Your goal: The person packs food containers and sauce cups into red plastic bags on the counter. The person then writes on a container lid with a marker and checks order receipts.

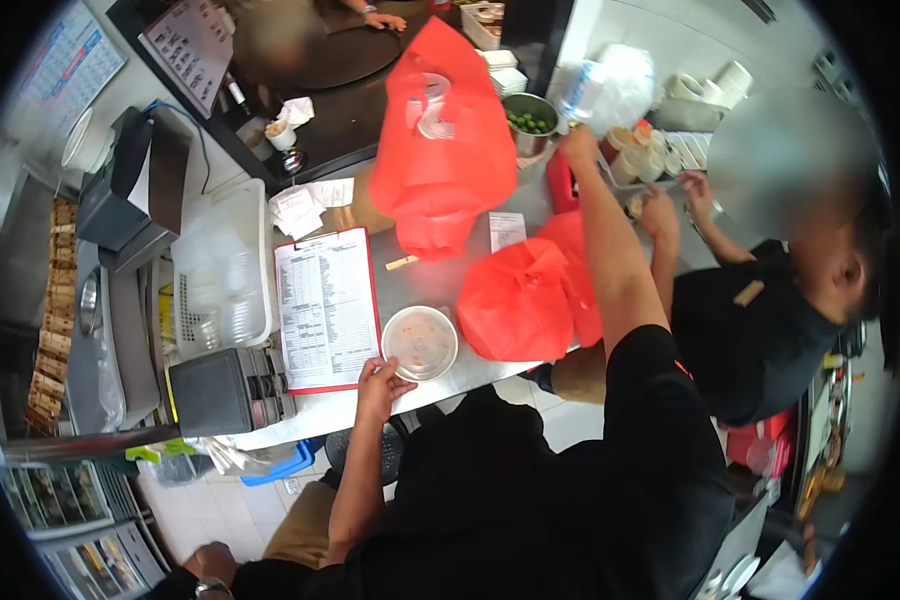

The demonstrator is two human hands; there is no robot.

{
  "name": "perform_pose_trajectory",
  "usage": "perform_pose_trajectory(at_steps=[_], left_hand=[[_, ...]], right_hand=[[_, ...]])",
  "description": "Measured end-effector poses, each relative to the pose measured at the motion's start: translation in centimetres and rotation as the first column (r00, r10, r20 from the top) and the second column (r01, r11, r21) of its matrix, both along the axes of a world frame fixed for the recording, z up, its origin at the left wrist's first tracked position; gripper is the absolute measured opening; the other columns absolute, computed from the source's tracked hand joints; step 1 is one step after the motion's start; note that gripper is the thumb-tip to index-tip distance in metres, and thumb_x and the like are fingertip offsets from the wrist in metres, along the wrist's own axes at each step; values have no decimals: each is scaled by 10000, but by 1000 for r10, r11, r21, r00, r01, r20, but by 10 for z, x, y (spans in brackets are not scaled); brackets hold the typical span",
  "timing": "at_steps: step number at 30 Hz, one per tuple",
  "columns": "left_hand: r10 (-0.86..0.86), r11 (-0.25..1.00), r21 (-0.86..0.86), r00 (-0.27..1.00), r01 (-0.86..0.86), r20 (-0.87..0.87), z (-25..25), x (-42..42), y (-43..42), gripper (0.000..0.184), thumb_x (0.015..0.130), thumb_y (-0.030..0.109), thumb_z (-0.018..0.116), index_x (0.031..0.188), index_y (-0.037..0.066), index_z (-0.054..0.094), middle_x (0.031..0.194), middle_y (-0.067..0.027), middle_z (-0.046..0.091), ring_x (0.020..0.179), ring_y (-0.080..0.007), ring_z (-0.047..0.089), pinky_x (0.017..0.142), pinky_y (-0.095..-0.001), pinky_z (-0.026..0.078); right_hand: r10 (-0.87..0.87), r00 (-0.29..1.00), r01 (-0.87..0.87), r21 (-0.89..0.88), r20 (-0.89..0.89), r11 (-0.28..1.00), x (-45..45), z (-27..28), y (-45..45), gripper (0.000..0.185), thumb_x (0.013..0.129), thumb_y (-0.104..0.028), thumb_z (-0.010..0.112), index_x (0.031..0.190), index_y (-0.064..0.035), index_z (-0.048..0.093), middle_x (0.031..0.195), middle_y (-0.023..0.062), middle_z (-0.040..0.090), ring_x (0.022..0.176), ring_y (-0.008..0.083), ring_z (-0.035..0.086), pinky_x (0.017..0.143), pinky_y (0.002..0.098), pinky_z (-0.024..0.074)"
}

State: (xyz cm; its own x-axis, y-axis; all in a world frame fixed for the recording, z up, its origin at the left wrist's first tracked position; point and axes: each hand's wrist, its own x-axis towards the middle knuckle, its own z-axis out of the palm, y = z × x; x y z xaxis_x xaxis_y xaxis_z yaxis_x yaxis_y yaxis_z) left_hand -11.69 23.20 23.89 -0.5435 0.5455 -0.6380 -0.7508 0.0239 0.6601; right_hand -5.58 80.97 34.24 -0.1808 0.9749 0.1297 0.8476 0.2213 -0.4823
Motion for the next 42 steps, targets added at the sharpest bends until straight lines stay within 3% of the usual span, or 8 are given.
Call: perform_pose_trajectory(at_steps=[7,12,16,22,26,30,33,42], left_hand=[[129,987,-92,991,-131,-20,11,20,12,299,880,139,617,1060,81,386,903,-144,551,664,-221,620,667,-433,596],[-46,968,-181,583,-175,-811,45,-15,6,416,846,172,654,1195,10,495,867,-52,571,806,-118,534,725,-266,459],[-163,986,-146,307,77,-938,143,-18,50,422,879,81,557,1287,9,476,1110,-142,581,919,-181,565,785,-299,473],[-272,926,-217,148,311,-951,139,30,51,308,898,144,541,1148,-30,499,881,-244,597,740,-392,590,676,-404,474],[-524,784,-373,207,495,-826,104,57,15,270,944,231,483,852,-23,495,763,-260,563,746,-470,541,621,-476,425],[-617,676,-213,385,705,-686,96,55,-9,375,982,374,413,800,51,466,601,-57,471,513,-205,476,489,-339,372],[-728,651,263,684,712,-50,91,22,-42,438,965,482,394,738,111,448,571,25,389,444,-83,336,404,-236,269],[-369,917,-338,777,213,-510,15,-22,5,425,775,344,724,732,87,389,586,-23,466,456,-120,482,386,-276,417]], right_hand=[[56,998,-53,122,-20,991,-5,-66,87,348,791,-263,608,1032,-12,609,1045,230,632,997,381,603,852,461,477],[144,917,-19,320,-372,947,13,68,8,327,813,-292,634,898,24,632,796,181,669,756,351,650,683,436,497],[286,536,-492,-19,-794,871,56,166,-190,248,869,-254,640,897,-11,603,597,0,517,483,56,442,449,213,352],[119,272,-760,-137,-955,635,73,93,-397,201,905,-243,610,839,-70,532,549,-44,441,439,42,393,418,205,297],[-67,543,-712,-501,-837,493,88,13,-440,275,908,-267,598,722,-87,504,530,-47,416,419,36,364,378,212,247],[-5,605,-741,-565,-796,363,98,25,-445,280,909,-277,574,713,-95,491,490,-69,345,347,37,258,336,221,185],[-219,437,-516,-442,-873,733,110,51,-391,255,919,-293,548,761,-98,506,546,-46,393,391,41,310,357,214,229],[287,489,-768,-251,-824,589,64,-49,-428,149,811,-48,618,955,-13,601,799,11,605,655,57,532,590,217,440]])
